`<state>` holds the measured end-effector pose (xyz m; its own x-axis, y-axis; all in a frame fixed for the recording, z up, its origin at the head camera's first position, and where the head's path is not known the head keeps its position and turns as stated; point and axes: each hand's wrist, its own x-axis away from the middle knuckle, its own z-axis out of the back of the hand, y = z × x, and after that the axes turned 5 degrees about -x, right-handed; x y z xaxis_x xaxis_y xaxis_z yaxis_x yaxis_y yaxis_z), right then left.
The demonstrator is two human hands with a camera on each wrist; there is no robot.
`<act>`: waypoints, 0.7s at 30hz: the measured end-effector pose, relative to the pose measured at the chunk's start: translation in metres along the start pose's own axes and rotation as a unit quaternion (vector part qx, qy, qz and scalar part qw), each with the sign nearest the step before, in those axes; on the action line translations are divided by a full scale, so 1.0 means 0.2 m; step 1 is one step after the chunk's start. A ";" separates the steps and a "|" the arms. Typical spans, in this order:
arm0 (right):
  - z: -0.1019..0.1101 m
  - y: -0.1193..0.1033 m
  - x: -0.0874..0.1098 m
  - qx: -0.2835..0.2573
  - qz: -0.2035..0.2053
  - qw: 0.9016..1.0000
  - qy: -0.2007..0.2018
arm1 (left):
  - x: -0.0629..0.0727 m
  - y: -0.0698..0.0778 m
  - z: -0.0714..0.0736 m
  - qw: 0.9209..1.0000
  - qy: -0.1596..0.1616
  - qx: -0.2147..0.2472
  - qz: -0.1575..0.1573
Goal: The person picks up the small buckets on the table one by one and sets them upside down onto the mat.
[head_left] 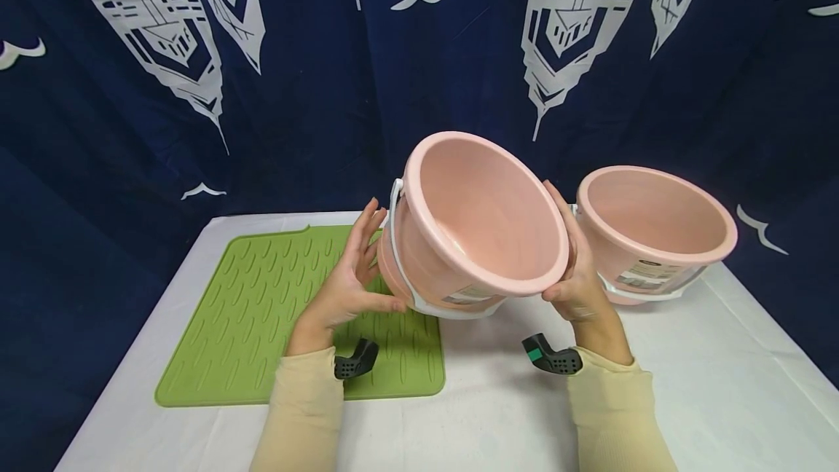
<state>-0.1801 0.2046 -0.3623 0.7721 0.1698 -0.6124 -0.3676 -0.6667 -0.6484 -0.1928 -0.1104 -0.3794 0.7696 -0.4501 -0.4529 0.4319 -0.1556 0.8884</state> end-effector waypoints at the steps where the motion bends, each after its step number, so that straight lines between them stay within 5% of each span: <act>1: 0.00 0.00 0.00 -0.005 0.002 1.000 0.000 | 0.00 -0.01 0.00 1.000 -0.003 0.003 -0.001; 9: -0.01 0.00 0.00 -0.030 0.009 0.999 -0.010 | -0.01 -0.08 -0.03 0.998 -0.032 0.052 -0.012; 17: -0.02 0.02 0.00 -0.041 -0.018 0.999 -0.018 | 0.01 -0.09 -0.04 0.997 -0.015 0.070 0.024; 21: -0.03 0.03 -0.01 -0.039 -0.020 0.999 -0.029 | 0.01 -0.09 -0.04 0.997 -0.009 0.078 0.019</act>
<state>-0.1801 0.1952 -0.3627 0.7533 0.2370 -0.6134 -0.2938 -0.7132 -0.6364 -0.1958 -0.1004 -0.3976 0.7745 -0.4740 -0.4189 0.3233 -0.2726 0.9062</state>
